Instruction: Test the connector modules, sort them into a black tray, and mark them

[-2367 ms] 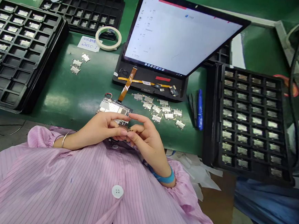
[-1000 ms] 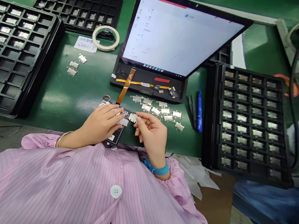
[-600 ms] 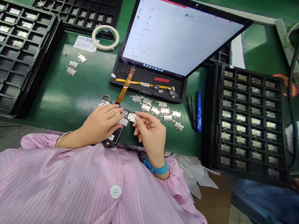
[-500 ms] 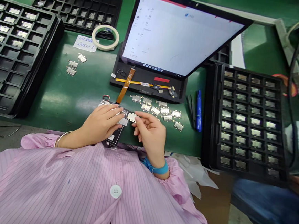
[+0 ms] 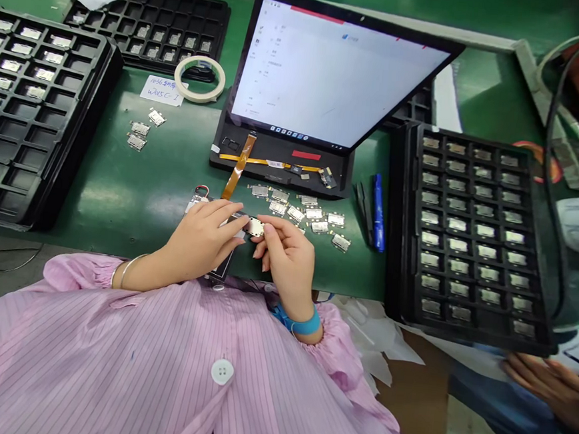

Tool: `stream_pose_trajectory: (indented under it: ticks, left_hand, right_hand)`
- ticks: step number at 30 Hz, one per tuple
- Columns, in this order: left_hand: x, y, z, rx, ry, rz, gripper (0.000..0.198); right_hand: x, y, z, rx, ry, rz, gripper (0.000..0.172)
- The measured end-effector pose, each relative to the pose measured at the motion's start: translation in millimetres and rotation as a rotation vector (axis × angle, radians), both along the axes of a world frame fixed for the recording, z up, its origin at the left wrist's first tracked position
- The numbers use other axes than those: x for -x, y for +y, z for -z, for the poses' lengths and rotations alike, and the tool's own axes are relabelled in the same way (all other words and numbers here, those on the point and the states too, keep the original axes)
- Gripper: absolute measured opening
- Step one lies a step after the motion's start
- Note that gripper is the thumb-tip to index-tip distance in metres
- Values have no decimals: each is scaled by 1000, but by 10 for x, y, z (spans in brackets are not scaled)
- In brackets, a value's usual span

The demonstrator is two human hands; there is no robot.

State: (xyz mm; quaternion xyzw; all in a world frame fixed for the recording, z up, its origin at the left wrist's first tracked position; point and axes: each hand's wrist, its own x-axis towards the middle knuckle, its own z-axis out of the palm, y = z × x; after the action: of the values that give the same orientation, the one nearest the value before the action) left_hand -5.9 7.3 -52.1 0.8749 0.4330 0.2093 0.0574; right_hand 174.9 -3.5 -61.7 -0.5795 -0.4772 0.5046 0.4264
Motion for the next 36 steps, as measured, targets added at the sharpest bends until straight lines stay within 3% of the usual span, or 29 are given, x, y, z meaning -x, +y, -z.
stream_pose_trajectory:
  ticks: [3, 6, 10, 15, 21, 25, 27, 30, 36]
  left_hand:
    - [-164, 67, -55, 34, 37, -15, 31]
    - [-261, 127, -68, 52, 107, -12, 20]
    - [-257, 144, -33, 22, 88, -15, 11]
    - [-230, 128, 9, -52, 51, -3, 11]
    - [-259, 110, -31, -55, 99, -27, 15]
    - [-166, 69, -100, 8, 20, -73, 37]
    - [-67, 37, -104, 35, -31, -89, 33]
    - [86, -19, -42, 33, -76, -79, 24]
    - [203, -99, 136, 11, -80, -22, 32]
  right_hand:
    - [-10, -20, -5, -39, -16, -9, 24]
    - [-25, -32, 16, -51, 5, -13, 23]
    - [-37, -25, 64, -48, 89, -28, 27]
    - [-25, -7, 93, -73, 18, -102, 25]
    - [6, -21, 111, -99, -13, -56, 23]
    - [3, -28, 107, -63, 10, -6, 27]
    - [-1, -31, 104, -46, 19, 16, 28]
    - [-8, -34, 115, -43, 17, 40, 27]
    - [-42, -33, 85, 4, 29, 59, 29]
